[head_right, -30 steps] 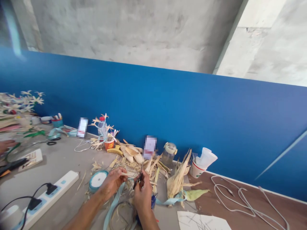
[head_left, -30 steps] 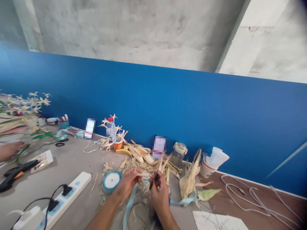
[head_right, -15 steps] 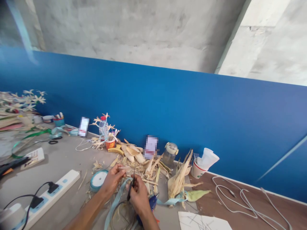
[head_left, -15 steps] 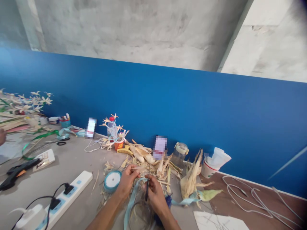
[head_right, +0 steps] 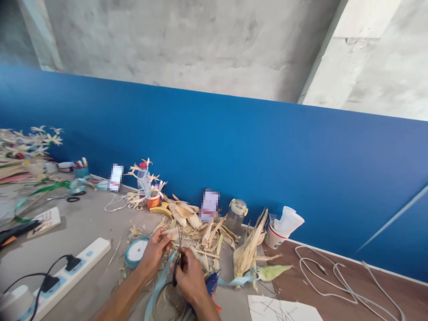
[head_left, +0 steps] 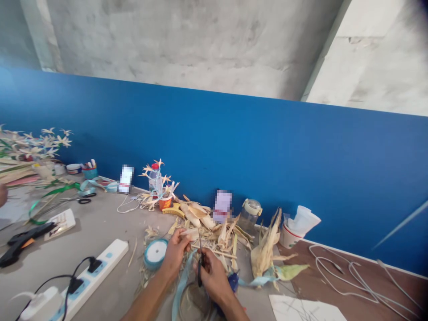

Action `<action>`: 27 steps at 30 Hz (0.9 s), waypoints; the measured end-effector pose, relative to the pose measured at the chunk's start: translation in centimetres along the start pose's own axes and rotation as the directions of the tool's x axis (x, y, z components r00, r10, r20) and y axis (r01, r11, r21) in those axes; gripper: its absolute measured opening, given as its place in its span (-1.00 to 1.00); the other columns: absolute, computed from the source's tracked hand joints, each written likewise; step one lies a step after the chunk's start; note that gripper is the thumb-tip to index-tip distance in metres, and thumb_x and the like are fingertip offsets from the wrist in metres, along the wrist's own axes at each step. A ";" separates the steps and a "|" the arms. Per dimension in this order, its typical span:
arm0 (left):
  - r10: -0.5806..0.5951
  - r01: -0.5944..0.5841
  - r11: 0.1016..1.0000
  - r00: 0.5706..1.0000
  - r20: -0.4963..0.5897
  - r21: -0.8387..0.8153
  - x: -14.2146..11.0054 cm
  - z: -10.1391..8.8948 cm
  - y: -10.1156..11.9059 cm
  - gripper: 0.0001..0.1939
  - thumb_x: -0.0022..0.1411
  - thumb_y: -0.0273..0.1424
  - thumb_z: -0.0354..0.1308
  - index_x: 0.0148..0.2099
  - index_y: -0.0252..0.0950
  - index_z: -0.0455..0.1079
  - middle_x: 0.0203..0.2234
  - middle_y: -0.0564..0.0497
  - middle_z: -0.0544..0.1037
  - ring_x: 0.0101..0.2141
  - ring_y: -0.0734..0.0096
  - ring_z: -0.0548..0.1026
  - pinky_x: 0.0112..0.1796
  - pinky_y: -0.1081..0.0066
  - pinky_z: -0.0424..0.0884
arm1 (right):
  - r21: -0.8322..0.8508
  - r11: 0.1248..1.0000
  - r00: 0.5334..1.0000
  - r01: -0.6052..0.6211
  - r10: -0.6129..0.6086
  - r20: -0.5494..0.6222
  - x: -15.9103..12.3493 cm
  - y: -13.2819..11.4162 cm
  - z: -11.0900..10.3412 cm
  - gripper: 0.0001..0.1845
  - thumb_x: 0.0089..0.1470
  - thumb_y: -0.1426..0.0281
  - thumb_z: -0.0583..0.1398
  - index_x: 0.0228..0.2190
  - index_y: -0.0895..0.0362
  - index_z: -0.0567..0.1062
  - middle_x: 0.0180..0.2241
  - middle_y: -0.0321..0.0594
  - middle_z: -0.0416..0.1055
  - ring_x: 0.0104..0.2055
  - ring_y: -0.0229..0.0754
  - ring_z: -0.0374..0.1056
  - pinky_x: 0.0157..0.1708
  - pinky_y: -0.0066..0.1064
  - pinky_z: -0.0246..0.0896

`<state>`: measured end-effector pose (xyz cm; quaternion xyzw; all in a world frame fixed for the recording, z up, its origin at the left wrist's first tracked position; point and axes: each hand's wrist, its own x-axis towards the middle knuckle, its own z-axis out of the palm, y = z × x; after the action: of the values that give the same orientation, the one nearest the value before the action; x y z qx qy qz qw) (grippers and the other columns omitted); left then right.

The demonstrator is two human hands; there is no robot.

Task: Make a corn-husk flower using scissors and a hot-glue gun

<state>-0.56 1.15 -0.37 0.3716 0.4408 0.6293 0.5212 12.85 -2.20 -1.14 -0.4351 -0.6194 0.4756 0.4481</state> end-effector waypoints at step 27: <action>0.036 -0.033 0.997 0.999 -0.041 0.073 -0.1 0.2 -0.6 -0.66 -0.11 -0.21 0.23 -0.31 -0.28 0.25 -0.70 0.19 0.37 -0.71 0.59 0.26 -0.66 0.57 0.12 | 0.037 0.999 1.000 -0.001 0.000 0.029 0.0 0.3 0.4 -0.68 -0.11 0.45 0.14 -0.22 0.11 0.41 -0.36 -0.26 0.46 -0.33 -0.17 0.38 -0.34 -0.39 0.25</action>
<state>-0.13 1.13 -0.88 0.3843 0.4678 0.6295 0.4870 12.54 -2.24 -1.47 -0.4199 -0.6169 0.4933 0.4470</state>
